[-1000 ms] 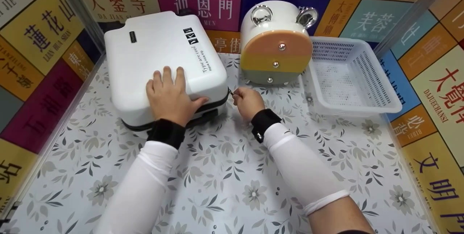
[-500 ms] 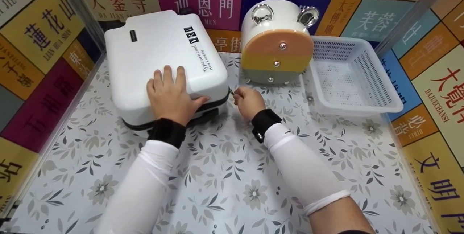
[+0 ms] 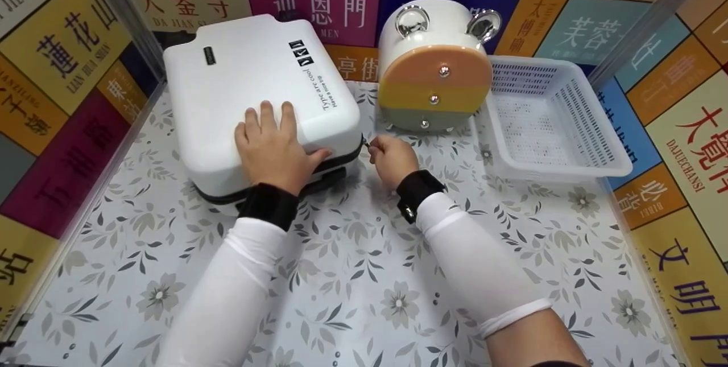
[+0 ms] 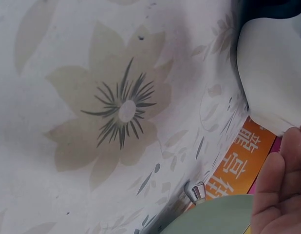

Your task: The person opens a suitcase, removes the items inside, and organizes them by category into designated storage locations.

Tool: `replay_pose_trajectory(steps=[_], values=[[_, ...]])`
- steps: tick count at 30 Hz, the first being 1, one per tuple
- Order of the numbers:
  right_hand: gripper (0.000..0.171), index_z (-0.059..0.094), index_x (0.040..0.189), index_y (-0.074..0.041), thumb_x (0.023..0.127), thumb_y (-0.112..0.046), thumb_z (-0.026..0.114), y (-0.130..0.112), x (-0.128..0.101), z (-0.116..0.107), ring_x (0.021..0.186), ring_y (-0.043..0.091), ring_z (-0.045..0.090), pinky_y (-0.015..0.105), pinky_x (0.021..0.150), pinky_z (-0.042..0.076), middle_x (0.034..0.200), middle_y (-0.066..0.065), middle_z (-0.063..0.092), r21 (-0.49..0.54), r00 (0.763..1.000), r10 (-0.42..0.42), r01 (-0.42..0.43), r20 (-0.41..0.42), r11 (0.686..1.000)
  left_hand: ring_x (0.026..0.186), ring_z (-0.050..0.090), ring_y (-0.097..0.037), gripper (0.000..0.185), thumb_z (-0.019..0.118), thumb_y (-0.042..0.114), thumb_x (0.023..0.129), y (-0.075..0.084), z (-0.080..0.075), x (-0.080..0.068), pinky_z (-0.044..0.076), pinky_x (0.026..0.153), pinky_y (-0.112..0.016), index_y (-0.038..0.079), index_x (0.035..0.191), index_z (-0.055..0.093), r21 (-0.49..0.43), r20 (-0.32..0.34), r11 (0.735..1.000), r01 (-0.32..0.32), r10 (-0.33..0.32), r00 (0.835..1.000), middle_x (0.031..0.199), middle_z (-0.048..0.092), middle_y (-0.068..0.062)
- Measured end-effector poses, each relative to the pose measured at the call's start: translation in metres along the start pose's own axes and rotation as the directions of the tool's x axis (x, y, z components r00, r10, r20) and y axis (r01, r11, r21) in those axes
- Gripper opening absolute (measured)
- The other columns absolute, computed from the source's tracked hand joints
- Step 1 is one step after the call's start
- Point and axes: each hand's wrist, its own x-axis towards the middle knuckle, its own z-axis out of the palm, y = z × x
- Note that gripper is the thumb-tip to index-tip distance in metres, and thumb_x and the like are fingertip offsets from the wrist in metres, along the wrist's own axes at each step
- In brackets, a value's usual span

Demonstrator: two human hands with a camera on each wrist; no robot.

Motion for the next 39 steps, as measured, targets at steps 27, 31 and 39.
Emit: replay_pose_trajectory(steps=[27,31,39], values=[[0.015,0.072,0.1,-0.007,0.104,-0.017,0.062,0.002,-0.007,-0.005,0.089,0.03,0.07,0.043,0.086,0.054,0.089,0.009,0.076,-0.062,0.999,-0.04,0.041,0.009,0.997,0.153,0.032,-0.046,0.113,0.07,0.083,0.079,0.017,-0.006,0.008,0.028,0.125,-0.059,0.015,0.162,0.037,0.006,0.081,0.999,0.041,-0.041,0.996,0.166,0.036,-0.023],[0.016,0.073,0.1,-0.008,0.104,-0.018,0.061,0.002,-0.006,-0.003,0.092,0.031,0.07,0.043,0.088,0.054,0.09,0.008,0.077,-0.068,1.0,-0.026,0.026,-0.001,0.997,0.159,0.024,-0.044,0.102,0.07,0.072,0.087,-0.008,-0.025,0.005,0.02,0.128,-0.063,0.014,0.164,0.035,-0.13,0.191,0.991,0.041,-0.015,0.981,0.172,0.027,-0.022],[0.017,0.074,0.103,-0.007,0.104,-0.018,0.06,0.001,-0.007,-0.003,0.093,0.031,0.07,0.044,0.09,0.055,0.09,0.008,0.076,-0.07,1.0,-0.004,0.003,-0.014,0.998,0.154,0.01,-0.065,0.121,0.077,0.078,0.076,-0.085,-0.042,-0.014,0.019,0.114,-0.086,0.025,0.17,0.021,-0.238,0.269,0.959,0.151,-0.084,0.96,0.177,0.002,-0.021]])
